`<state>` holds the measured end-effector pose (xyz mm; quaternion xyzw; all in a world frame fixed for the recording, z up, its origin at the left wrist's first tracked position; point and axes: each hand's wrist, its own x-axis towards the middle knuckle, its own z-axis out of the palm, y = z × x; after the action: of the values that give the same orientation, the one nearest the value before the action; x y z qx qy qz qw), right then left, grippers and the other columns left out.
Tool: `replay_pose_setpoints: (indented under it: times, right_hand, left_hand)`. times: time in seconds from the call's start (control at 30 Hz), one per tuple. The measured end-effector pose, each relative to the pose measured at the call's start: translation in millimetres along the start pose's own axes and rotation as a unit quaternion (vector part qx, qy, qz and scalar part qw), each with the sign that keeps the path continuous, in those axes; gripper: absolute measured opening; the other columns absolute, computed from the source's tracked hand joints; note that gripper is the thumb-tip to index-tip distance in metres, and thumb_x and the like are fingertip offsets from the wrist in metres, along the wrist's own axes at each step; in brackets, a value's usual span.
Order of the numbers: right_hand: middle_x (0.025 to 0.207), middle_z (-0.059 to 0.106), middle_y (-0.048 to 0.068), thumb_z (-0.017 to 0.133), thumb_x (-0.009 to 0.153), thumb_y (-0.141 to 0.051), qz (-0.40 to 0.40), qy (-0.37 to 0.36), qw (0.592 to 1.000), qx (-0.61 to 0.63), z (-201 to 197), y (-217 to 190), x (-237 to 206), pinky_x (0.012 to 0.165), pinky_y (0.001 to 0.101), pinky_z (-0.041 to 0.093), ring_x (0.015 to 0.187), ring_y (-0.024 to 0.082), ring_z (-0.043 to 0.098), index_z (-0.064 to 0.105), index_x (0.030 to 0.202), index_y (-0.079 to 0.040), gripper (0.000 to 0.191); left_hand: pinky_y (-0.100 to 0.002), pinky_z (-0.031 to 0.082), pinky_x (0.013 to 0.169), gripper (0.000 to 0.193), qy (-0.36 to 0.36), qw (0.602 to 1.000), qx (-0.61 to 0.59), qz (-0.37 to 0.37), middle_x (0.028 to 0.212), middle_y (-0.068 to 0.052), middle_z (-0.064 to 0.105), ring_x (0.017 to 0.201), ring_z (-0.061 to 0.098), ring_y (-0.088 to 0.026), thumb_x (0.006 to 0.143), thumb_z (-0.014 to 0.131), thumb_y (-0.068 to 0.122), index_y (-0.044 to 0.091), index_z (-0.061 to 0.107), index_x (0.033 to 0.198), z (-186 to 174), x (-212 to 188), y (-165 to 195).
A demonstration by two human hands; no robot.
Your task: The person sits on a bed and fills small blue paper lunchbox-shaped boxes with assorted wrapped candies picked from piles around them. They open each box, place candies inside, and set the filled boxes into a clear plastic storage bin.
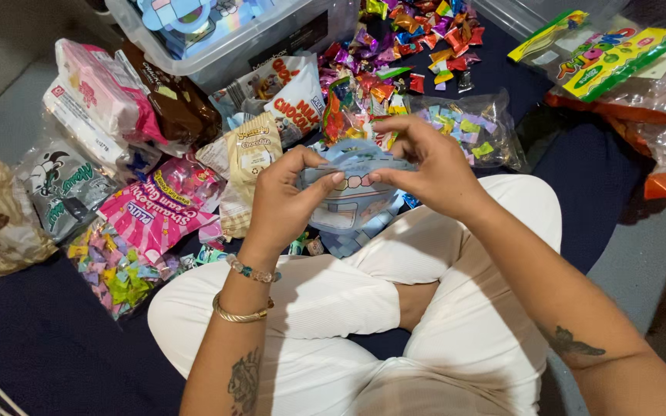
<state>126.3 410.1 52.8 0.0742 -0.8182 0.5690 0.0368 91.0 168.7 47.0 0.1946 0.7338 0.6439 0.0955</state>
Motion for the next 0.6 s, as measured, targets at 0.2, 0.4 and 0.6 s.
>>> replay_pose_setpoints:
  times: [0.2, 0.4, 0.6]
  right_hand:
    - [0.089, 0.067, 0.005, 0.086, 0.081, -0.016, -0.112, -0.067, 0.984, -0.117, -9, -14, 6, 0.072, 0.0329, 0.05, 0.084, 0.018, 0.064, 0.074, 0.094, -0.003, 0.022]
    - [0.085, 0.065, 0.006, 0.083, 0.084, -0.015, -0.092, -0.071, 0.987, -0.113, -13, -23, 4, 0.07, 0.0342, 0.048, 0.08, 0.019, 0.061, 0.072, 0.093, -0.001, 0.021]
    - [0.087, 0.065, 0.009, 0.082, 0.084, -0.016, -0.134, -0.089, 0.975, -0.15, -11, -31, 10, 0.068, 0.0357, 0.049, 0.081, 0.023, 0.064, 0.072, 0.096, -0.003, 0.021]
  left_hand:
    - [-0.025, 0.058, 0.085, 0.051, -0.011, 0.992, -0.122, 0.035, 0.124, 0.0, 0.062, 0.099, 0.064, -0.008, 0.083, 0.078, 0.0, 0.005, 0.056, 0.129, 18, 0, 17]
    - [-0.027, 0.053, 0.084, 0.011, 0.015, 0.996, 0.02, 0.086, 0.098, -0.004, 0.07, 0.092, 0.065, -0.012, 0.091, 0.081, 0.006, 0.001, 0.071, 0.093, 5, -3, 12]
    - [-0.026, 0.05, 0.079, 0.016, 0.027, 0.993, 0.023, 0.116, 0.089, -0.001, 0.066, 0.084, 0.062, -0.01, 0.091, 0.08, 0.013, 0.002, 0.069, 0.087, 14, -3, 3]
